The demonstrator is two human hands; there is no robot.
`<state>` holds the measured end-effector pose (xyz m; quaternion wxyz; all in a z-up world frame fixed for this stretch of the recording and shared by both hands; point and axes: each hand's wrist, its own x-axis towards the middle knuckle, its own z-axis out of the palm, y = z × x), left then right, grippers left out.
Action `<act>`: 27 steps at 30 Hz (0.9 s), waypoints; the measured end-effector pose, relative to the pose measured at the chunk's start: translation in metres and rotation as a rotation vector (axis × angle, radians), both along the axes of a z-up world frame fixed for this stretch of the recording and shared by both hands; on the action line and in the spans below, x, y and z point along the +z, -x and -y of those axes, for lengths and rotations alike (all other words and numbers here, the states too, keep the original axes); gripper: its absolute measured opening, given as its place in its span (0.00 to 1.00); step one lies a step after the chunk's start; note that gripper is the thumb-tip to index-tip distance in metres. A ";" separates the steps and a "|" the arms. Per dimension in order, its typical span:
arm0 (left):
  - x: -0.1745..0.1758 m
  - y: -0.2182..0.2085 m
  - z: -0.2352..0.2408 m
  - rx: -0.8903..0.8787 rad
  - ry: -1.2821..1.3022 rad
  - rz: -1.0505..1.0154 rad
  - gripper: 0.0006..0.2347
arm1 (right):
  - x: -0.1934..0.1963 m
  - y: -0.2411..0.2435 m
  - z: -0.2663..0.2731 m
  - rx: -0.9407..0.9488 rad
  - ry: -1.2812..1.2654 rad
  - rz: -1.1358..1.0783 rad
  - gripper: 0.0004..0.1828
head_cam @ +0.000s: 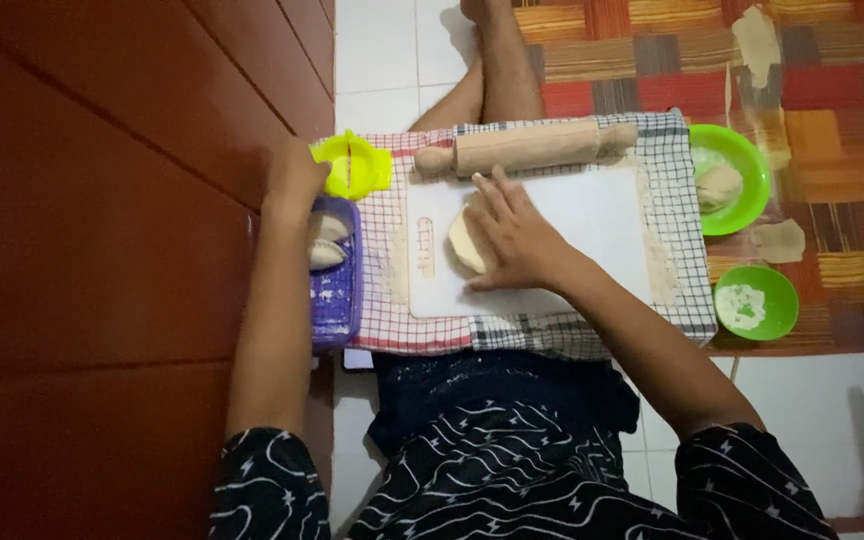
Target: Kneading, rolling out, and shaping dough on a floor mat using a rolling pin.
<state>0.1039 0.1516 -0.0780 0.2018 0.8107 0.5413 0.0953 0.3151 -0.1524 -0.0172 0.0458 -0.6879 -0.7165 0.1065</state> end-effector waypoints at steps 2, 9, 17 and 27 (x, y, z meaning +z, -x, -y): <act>0.022 0.005 0.018 -0.016 0.013 -0.007 0.20 | -0.008 -0.003 -0.003 -0.002 0.023 0.013 0.58; 0.137 0.001 0.139 -0.159 -0.090 0.138 0.21 | -0.016 -0.006 -0.012 -0.053 0.107 0.072 0.56; 0.075 -0.031 0.211 -0.159 0.171 0.716 0.17 | -0.044 -0.016 -0.014 -0.089 -0.027 0.086 0.57; 0.013 -0.070 0.238 -0.302 0.294 0.749 0.30 | -0.074 -0.038 -0.004 -0.039 -0.380 -0.440 0.38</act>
